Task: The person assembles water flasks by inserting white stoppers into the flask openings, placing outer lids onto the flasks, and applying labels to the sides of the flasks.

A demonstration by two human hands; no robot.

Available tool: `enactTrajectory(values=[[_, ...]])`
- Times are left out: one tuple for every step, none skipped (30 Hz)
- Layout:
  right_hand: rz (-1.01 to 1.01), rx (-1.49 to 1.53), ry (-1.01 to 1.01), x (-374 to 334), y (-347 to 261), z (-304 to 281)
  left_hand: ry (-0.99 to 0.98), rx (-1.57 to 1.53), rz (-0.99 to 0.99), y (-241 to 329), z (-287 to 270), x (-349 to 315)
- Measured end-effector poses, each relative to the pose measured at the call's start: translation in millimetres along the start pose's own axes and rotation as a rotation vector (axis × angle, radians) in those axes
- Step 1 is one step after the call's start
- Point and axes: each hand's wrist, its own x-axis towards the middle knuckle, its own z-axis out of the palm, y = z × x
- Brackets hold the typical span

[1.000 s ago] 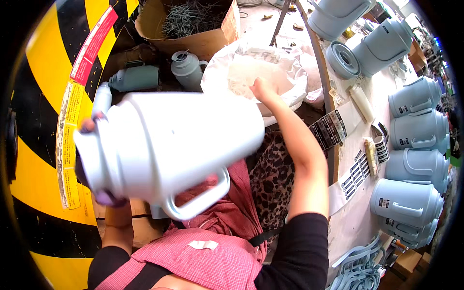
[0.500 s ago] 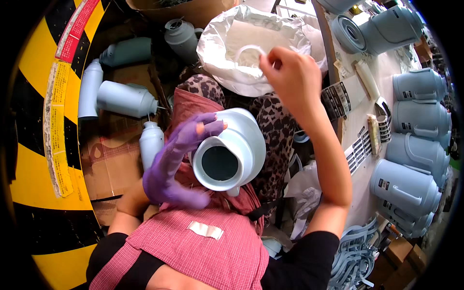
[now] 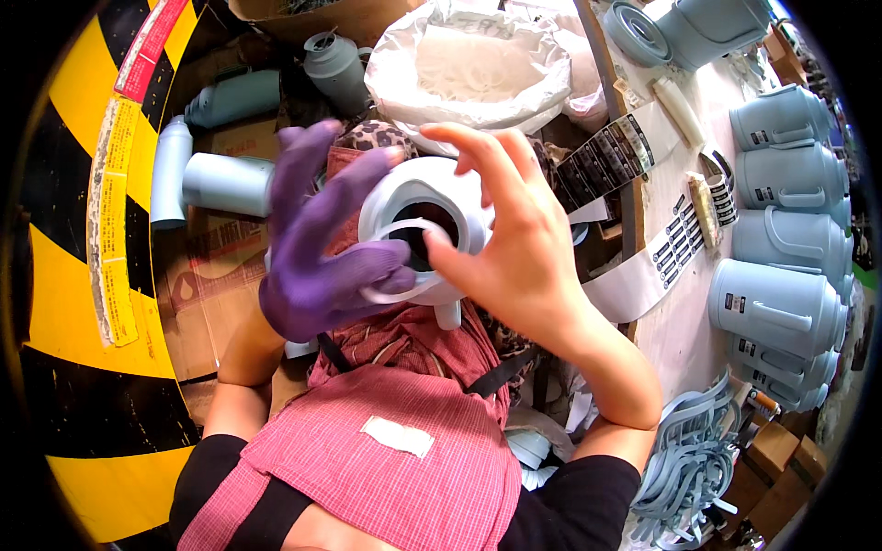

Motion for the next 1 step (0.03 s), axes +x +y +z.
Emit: enactTrajectory(values=[[0.002,0.001,0.001,-1.1,-1.1,2.0,-0.087,-0.091,0.015,-2.7,1.9,0.8]])
